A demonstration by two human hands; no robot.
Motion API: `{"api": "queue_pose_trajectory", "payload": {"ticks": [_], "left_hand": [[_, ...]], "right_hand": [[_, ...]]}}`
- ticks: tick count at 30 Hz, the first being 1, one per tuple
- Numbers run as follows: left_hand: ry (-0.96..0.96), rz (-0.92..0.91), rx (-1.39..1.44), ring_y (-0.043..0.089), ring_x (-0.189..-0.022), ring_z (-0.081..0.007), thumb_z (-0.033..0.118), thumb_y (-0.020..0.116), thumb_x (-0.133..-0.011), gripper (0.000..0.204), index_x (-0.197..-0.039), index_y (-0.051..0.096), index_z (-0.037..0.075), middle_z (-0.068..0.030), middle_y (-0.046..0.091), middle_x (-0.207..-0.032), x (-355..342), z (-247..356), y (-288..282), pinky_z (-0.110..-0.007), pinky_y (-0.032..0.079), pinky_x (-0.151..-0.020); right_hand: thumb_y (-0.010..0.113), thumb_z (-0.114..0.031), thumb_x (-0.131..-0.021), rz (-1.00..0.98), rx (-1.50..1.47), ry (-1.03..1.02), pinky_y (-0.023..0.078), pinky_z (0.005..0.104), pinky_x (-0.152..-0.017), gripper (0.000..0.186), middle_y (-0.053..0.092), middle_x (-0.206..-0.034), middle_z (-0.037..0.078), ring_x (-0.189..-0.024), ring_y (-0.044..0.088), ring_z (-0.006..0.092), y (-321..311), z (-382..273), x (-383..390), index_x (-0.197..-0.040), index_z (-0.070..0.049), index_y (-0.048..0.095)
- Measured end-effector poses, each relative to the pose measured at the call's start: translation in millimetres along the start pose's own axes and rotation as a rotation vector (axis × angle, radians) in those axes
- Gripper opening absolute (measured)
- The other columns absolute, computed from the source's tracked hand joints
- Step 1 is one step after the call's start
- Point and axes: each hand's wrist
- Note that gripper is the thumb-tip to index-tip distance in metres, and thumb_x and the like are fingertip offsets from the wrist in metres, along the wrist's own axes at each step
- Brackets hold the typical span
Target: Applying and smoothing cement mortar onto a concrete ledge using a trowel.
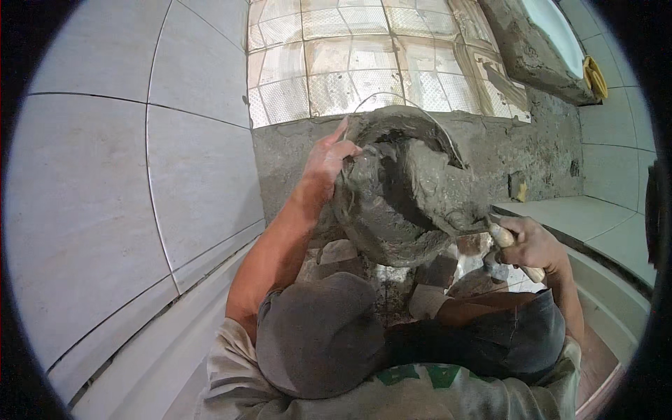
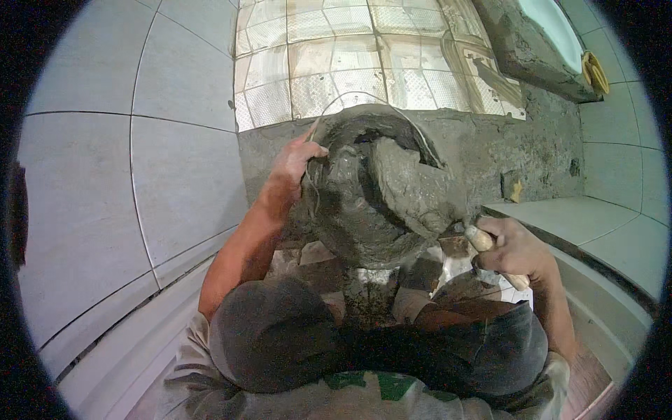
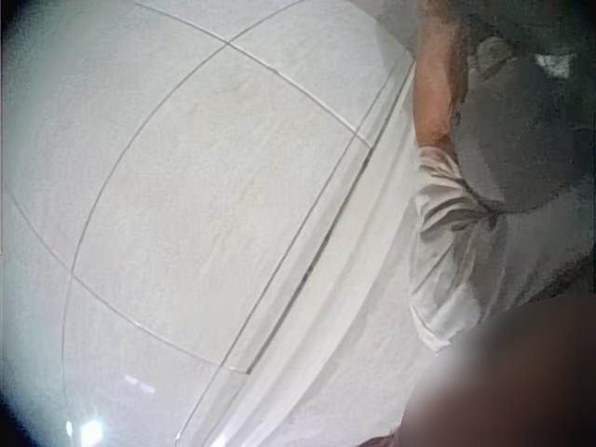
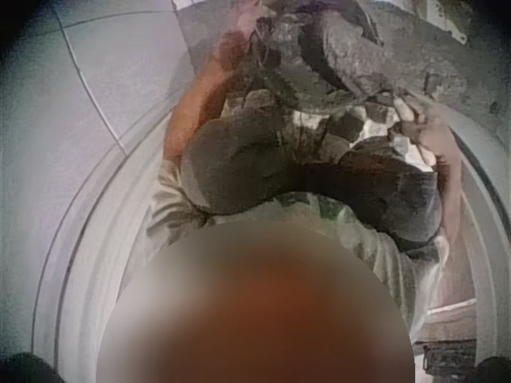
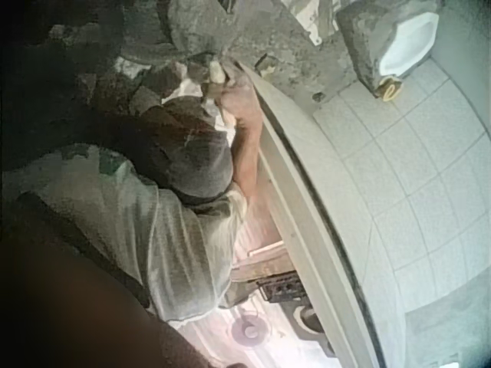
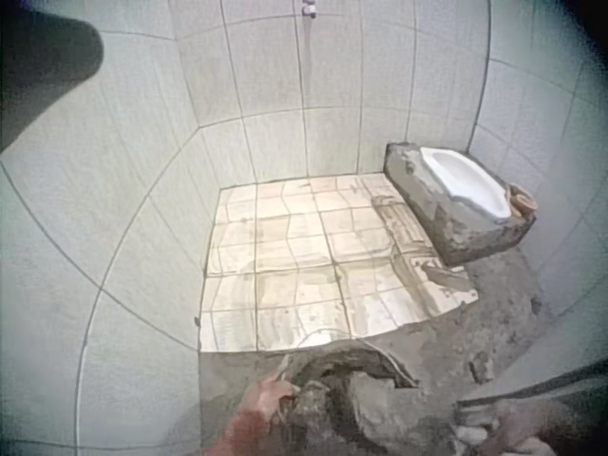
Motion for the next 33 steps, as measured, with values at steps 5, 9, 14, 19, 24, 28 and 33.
{"api": "queue_pose_trajectory", "payload": {"ticks": [5, 9, 14, 19, 24, 28, 33], "left_hand": [[0.008, 0.043, -0.055, 0.054, -0.082, -0.016, 0.013, 0.056, -0.073, 0.073, -0.142, 0.033, 0.002, -0.0057, 0.062, -0.088, 11, -10, -10, -0.025, 0.04, -0.085], [0.032, 0.088, -0.037, 0.051, -0.075, -0.0142, 0.009, 0.054, -0.073, 0.072, -0.142, 0.033, 0.001, -0.0037, 0.06, -0.082, 28, -3, 5, -0.025, 0.042, -0.078], [0.118, 0.059, -0.118, 0.05, -0.068, -0.0081, 0.006, 0.054, -0.071, 0.071, -0.14, 0.039, 0.005, -0.0031, 0.061, -0.086, 47, 2, 11, -0.021, 0.042, -0.071], [0.369, 0.075, -0.601, 0.052, -0.115, -0.0181, 0.007, 0.055, -0.069, 0.066, -0.135, 0.046, 0.002, -0.0152, 0.057, -0.124, 78, 23, 20, -0.027, 0.034, -0.101], [0.418, -0.003, -0.682, 0.028, -0.137, -0.0255, 0.001, 0.054, -0.069, 0.066, -0.135, 0.045, 0.001, -0.0166, 0.041, -0.142, 112, 47, 20, -0.032, 0.021, -0.109], [0.427, 0.237, -0.632, 0.042, -0.128, -0.026, 0.008, 0.057, -0.066, 0.07, -0.133, 0.045, -0.004, -0.0162, 0.045, -0.138, 137, 63, 2, -0.034, 0.028, -0.108], [0.546, 0.376, -0.155, 0.054, -0.113, -0.0299, 0.006, 0.057, -0.068, 0.071, -0.135, 0.039, -0.007, -0.0201, 0.053, -0.127, 165, 98, -8, -0.037, 0.04, -0.1]], "right_hand": [[0.063, 0.001, -0.065, 0.062, -0.288, 0.041, 0.036, 0.0229, -0.053, 0.023, 0.052, -0.072, -0.001, -0.064, 0.044, 0.0055, 3, 23, 14, -0.088, -0.001, 0.06], [0.063, 0.0, -0.063, 0.221, -0.349, -0.175, 0.04, 0.0198, -0.054, 0.037, 0.055, -0.076, 0.0, -0.062, 0.049, 0.0065, -2, 37, 26, -0.099, 0.003, 0.06], [0.063, -0.003, -0.063, 0.4, -0.571, -0.009, 0.044, 0.0246, -0.058, 0.043, 0.057, -0.083, 0.004, -0.069, 0.056, 0.0105, 5, 59, 22, -0.105, 0.005, 0.058], [0.063, -0.007, -0.065, 0.598, -0.455, -0.078, 0.046, 0.0265, -0.049, 0.061, 0.059, -0.092, 0.009, -0.06, 0.056, 0.0139, 11, 82, -15, -0.123, 0.005, 0.048], [0.062, -0.015, -0.068, 0.69, 0.013, -0.095, 0.047, 0.0292, -0.076, 0.054, 0.056, -0.106, 0.017, -0.087, 0.058, 0.0233, 26, 98, -44, -0.119, 0.004, 0.054], [0.063, -0.02, -0.072, 0.502, -0.103, -0.01, 0.044, 0.0336, -0.089, 0.053, 0.06, -0.105, 0.025, -0.1, 0.058, 0.0322, 39, 75, -74, -0.119, 0.004, 0.054], [0.061, -0.017, -0.072, 0.513, 0.156, -0.255, 0.049, 0.0421, -0.076, 0.043, 0.063, -0.091, 0.024, -0.081, 0.062, 0.0406, 64, 87, -125, -0.108, 0.004, 0.054]]}}
Point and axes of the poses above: each hand's wrist, its own x-axis away from the middle knuckle, its own y-axis out of the palm, z = x × y
